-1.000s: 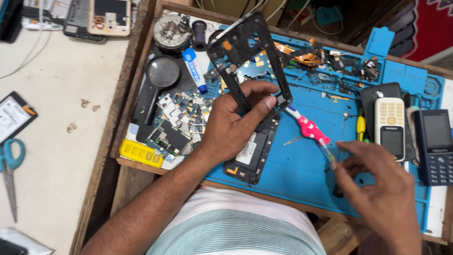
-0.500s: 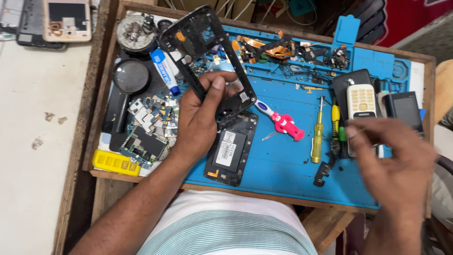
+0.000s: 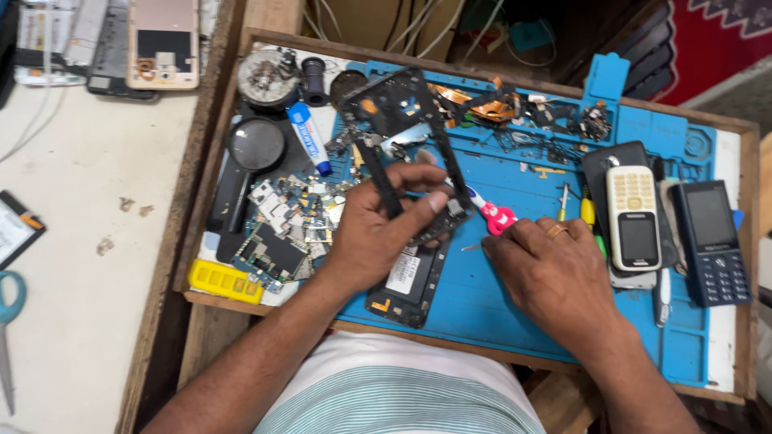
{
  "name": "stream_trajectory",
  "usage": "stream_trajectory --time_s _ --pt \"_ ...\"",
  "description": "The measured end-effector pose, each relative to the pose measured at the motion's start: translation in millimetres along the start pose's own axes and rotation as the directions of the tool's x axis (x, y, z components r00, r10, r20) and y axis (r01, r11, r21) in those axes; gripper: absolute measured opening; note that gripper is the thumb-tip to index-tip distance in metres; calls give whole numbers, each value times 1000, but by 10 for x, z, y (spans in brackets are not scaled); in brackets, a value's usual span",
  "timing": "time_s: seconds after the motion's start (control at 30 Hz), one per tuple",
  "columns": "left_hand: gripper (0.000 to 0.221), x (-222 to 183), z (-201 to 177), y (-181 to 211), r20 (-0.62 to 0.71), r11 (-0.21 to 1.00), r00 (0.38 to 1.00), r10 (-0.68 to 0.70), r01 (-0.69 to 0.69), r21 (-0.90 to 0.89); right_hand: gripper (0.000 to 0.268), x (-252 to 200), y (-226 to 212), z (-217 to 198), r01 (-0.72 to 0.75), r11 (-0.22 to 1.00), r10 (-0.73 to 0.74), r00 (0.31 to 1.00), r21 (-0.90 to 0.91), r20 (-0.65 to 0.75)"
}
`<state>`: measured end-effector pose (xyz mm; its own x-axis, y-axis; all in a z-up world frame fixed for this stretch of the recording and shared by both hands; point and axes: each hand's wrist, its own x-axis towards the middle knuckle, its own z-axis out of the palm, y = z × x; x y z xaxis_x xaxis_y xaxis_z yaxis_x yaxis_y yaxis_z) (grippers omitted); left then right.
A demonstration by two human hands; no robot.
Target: The person disassembles a smartphone frame, removes a small internal component, and then reattaches it using a screwdriver. The workspace contains various disassembled phone parts and tools.
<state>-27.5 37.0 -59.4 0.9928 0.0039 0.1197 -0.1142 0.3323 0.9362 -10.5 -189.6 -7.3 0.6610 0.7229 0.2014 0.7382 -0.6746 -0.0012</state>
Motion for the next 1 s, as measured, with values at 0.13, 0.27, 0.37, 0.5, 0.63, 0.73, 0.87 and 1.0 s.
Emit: stream_trajectory --time_s 0.13,0.27,0.37,0.5,0.63,0.73,0.87,1.0 --pt "42 -52 13 40 66 978 981 -181 186 -98 15 22 -1 29 -24 1000 24 999 -11 25" --pt "53 -53 17 58 101 962 965 -241 251 -110 18 -2 1 28 -26 1000 25 999 7 25" --pt "59 -68 4 58 143 966 965 -219 234 -106 19 -4 -11 14 -46 998 45 998 45 33" --pt "61 -65 -4 6 173 966 964 -202 226 -127 19 44 -6 36 -91 994 86 994 67 72" --pt "59 -61 -22 -38 167 973 969 -181 201 -112 19 69 -23 47 -85 996 81 991 38 110" --pt "58 -71 -18 -44 152 977 974 -170 187 -101 24 84 -59 43 -44 999 44 996 3 73" --pt "56 -71 -17 -28 135 977 976 -171 186 -105 25 100 -95 55 -69 995 77 991 -73 110" --pt "56 -54 -31 -9 127 966 972 -195 213 -149 20 76 -79 57 -54 996 60 995 -75 77"
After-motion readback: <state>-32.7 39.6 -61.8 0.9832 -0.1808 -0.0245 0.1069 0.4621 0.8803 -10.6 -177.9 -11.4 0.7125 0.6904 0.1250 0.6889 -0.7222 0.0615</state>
